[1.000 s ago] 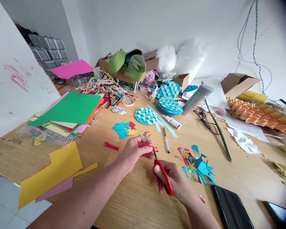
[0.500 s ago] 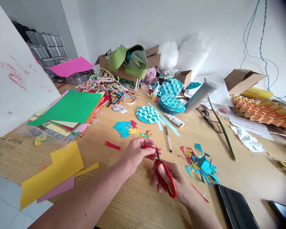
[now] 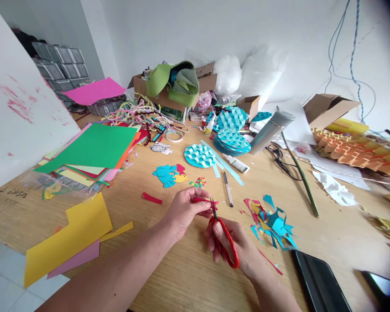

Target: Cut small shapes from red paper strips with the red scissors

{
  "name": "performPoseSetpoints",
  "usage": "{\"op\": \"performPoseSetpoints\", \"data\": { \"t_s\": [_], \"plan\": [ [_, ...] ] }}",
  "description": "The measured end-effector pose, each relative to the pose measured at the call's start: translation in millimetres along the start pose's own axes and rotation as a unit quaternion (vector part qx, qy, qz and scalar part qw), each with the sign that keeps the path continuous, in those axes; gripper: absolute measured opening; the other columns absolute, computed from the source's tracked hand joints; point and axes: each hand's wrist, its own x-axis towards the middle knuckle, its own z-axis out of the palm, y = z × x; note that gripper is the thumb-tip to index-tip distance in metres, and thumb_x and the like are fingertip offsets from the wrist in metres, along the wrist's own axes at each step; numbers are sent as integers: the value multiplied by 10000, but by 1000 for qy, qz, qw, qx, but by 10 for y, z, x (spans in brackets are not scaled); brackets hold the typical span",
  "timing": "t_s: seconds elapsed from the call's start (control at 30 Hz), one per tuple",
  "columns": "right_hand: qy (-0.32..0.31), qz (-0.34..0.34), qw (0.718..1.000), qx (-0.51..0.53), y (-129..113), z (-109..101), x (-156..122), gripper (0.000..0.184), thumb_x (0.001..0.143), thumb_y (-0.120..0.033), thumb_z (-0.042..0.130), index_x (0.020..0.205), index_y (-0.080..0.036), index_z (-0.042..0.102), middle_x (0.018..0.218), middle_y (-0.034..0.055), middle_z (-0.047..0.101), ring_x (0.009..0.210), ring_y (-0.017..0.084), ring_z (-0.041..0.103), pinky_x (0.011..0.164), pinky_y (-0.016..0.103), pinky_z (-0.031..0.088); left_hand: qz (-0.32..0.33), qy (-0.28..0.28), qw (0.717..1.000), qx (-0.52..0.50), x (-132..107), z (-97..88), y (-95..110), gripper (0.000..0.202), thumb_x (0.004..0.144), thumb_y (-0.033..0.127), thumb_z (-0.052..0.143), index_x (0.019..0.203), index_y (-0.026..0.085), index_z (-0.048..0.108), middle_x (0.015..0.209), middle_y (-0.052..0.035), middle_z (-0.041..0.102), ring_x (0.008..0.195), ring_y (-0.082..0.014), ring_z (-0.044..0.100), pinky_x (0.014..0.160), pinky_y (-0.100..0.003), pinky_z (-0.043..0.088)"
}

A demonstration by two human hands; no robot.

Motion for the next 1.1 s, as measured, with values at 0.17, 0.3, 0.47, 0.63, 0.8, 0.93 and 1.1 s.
{"op": "performPoseSetpoints", "data": {
  "t_s": [0.17, 0.3, 0.47, 0.63, 0.8, 0.93, 1.1],
  "plan": [
    [4, -3, 1000, 17, 19, -1, 7, 585, 760, -731, 506, 701, -149, 521, 548, 8, 586, 392, 81, 526, 377, 179, 321, 5, -1, 1000, 3, -6, -2, -5, 254, 602, 142, 718, 830, 111, 608, 694, -13, 641, 591, -106, 611, 612, -248, 504],
    [8, 3, 1000, 20, 31, -2, 9, 594, 746, -744, 508, 698, -151, 514, 528, -5, 567, 374, 78, 514, 363, 177, 304, 3, 4, 1000, -1, -13, 11, 8, 263, 596, 140, 720, 830, 111, 603, 698, -10, 633, 598, -110, 614, 609, -247, 503],
    [7, 6, 1000, 12, 38, -3, 11, 583, 755, -736, 504, 705, -155, 512, 535, -8, 561, 375, 80, 513, 362, 179, 301, -3, 4, 1000, -4, -15, 15, 13, 275, 590, 144, 721, 833, 109, 598, 686, -14, 636, 589, -113, 614, 606, -250, 501],
    [9, -4, 1000, 0, 28, 7, 2, 576, 774, -724, 493, 695, -154, 512, 555, 5, 578, 395, 80, 521, 377, 182, 317, 0, 5, 1000, 8, -20, 22, 0, 271, 601, 151, 715, 841, 110, 595, 665, -20, 641, 568, -109, 602, 610, -256, 497],
    [16, -1, 1000, -1, 25, 14, 16, 588, 753, -742, 497, 672, -160, 506, 527, -7, 559, 366, 77, 508, 350, 177, 304, 4, 8, 1000, 10, -20, 27, -4, 275, 598, 150, 715, 841, 115, 591, 653, -16, 636, 561, -115, 601, 616, -270, 498],
    [25, 7, 1000, 0, 18, 17, 22, 605, 730, -762, 500, 657, -161, 498, 510, -11, 550, 355, 75, 501, 347, 176, 308, 1, 8, 1000, 6, -16, 24, 4, 292, 594, 153, 720, 852, 116, 590, 663, -16, 637, 566, -116, 604, 614, -268, 497],
    [24, 11, 1000, 10, 29, 13, 16, 600, 734, -754, 506, 689, -156, 511, 509, -18, 546, 344, 70, 490, 346, 172, 305, -7, 8, 1000, -1, -20, 30, 11, 290, 595, 144, 715, 856, 114, 591, 670, -11, 632, 571, -113, 603, 611, -263, 498]
  ]
}}
